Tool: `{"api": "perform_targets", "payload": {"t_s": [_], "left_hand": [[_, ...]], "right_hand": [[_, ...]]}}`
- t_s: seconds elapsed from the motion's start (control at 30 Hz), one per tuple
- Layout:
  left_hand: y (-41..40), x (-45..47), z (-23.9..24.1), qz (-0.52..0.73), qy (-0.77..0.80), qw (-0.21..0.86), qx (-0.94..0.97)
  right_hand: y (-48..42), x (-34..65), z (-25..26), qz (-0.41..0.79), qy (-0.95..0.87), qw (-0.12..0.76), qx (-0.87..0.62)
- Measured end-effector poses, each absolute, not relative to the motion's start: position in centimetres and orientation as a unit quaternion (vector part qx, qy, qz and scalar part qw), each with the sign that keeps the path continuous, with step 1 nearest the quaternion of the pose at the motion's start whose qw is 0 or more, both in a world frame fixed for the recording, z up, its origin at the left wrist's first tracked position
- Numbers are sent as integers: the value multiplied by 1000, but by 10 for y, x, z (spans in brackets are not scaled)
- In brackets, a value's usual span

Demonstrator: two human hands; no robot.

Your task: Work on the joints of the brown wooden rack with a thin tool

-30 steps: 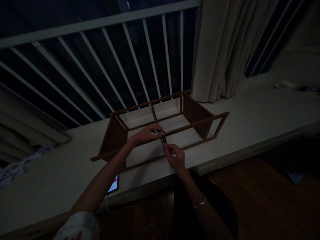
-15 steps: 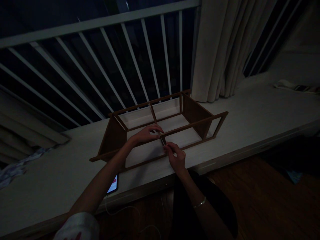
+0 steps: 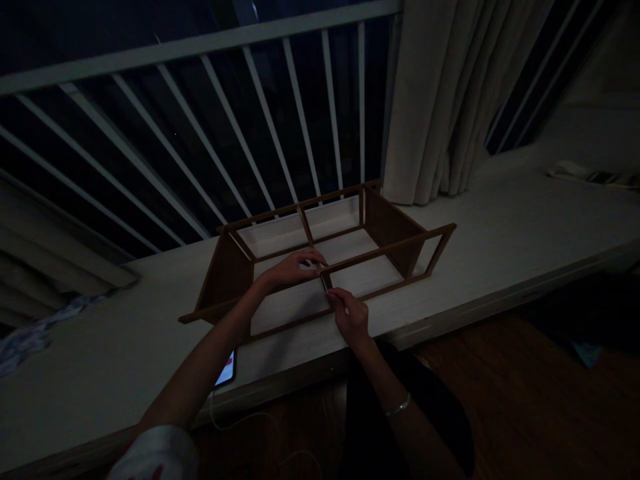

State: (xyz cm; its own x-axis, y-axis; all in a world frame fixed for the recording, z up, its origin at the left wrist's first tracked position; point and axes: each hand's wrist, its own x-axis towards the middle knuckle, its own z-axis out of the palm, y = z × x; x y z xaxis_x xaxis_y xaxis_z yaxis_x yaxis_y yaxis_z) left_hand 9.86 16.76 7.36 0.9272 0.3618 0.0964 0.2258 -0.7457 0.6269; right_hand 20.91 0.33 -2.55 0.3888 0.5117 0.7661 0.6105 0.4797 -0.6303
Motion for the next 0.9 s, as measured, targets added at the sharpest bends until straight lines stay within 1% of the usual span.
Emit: {"api": "perform_targets", "payload": {"t_s": [0.23, 0.4, 0.9], "left_hand": [[166, 99, 76, 103, 150, 324, 928], [167, 99, 75, 111, 145, 329, 926], [165, 101, 77, 111, 155, 326, 926]], "right_hand": [[3, 208, -26, -28, -566, 661, -493], [3, 206, -25, -46, -565, 668, -483], [1, 209, -22, -53, -545, 670, -501]]}}
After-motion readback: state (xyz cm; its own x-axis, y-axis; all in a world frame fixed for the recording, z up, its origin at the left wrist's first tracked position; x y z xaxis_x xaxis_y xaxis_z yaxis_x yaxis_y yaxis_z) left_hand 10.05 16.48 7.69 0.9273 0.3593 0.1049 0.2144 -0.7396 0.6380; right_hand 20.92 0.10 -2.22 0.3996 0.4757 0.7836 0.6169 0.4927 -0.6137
